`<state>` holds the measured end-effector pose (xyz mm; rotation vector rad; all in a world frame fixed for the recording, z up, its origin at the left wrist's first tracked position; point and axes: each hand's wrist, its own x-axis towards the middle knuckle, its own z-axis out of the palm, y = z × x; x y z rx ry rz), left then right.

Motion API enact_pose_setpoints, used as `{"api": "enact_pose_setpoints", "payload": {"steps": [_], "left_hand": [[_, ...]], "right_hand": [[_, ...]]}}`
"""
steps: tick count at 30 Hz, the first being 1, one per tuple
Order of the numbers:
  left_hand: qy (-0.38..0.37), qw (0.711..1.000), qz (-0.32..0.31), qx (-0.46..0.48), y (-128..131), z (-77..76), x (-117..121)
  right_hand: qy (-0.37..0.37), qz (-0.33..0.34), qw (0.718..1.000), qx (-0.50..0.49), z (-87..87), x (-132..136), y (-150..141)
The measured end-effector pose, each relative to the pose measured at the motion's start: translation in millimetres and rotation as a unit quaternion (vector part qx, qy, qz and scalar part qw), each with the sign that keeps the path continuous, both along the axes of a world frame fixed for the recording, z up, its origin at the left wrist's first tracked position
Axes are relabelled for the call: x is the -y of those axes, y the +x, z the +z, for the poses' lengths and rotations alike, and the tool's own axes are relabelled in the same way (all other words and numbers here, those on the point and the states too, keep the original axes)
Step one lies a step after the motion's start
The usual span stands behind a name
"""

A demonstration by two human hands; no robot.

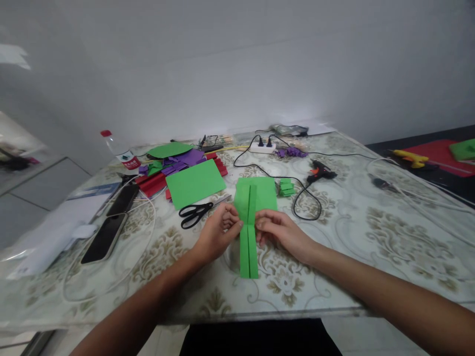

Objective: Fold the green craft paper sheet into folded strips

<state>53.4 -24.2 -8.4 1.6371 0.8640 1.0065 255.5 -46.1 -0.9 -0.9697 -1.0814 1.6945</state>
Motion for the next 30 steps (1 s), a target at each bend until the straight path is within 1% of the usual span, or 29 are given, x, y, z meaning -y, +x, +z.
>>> {"api": "enact_pose_setpoints", "payload": {"steps": [3,7,11,17,23,27,30], "left_hand": [[0.005,1.0,-0.002,0.015,-0.3,2.2,0.7],[0.031,0.999,-0.01,-0.012,-2.7,2.2,1.0],[0.018,1.0,-0.018,-0.017,-3.3,1.9,1.7],[0.001,1.0,-0.006,-0.007,-0.3,4.1,3.7],[0.016,1.0,0.012,0.008,1.5,4.5,3.4],[0.018,1.0,0.015,0.014,1.5,5.9,4.3],[0.027,0.999,0.031,0.008,1.5,6.4,5.4]], "right_hand": [[0.059,-0.021,0.998,0.021,-1.4,2.7,-1.3],[0.104,-0.055,0.993,0.03,-1.9,7.4,-2.7],[0.142,-0.06,0.987,0.038,-1.1,8.5,-1.3],[0.196,-0.075,0.971,0.112,-7.5,5.3,0.9],[0.215,-0.103,0.958,0.162,-5.4,6.3,1.2],[0.211,-0.123,0.956,0.162,-4.8,7.5,2.0],[0.208,-0.132,0.955,0.163,-5.8,7.8,2.7]]}}
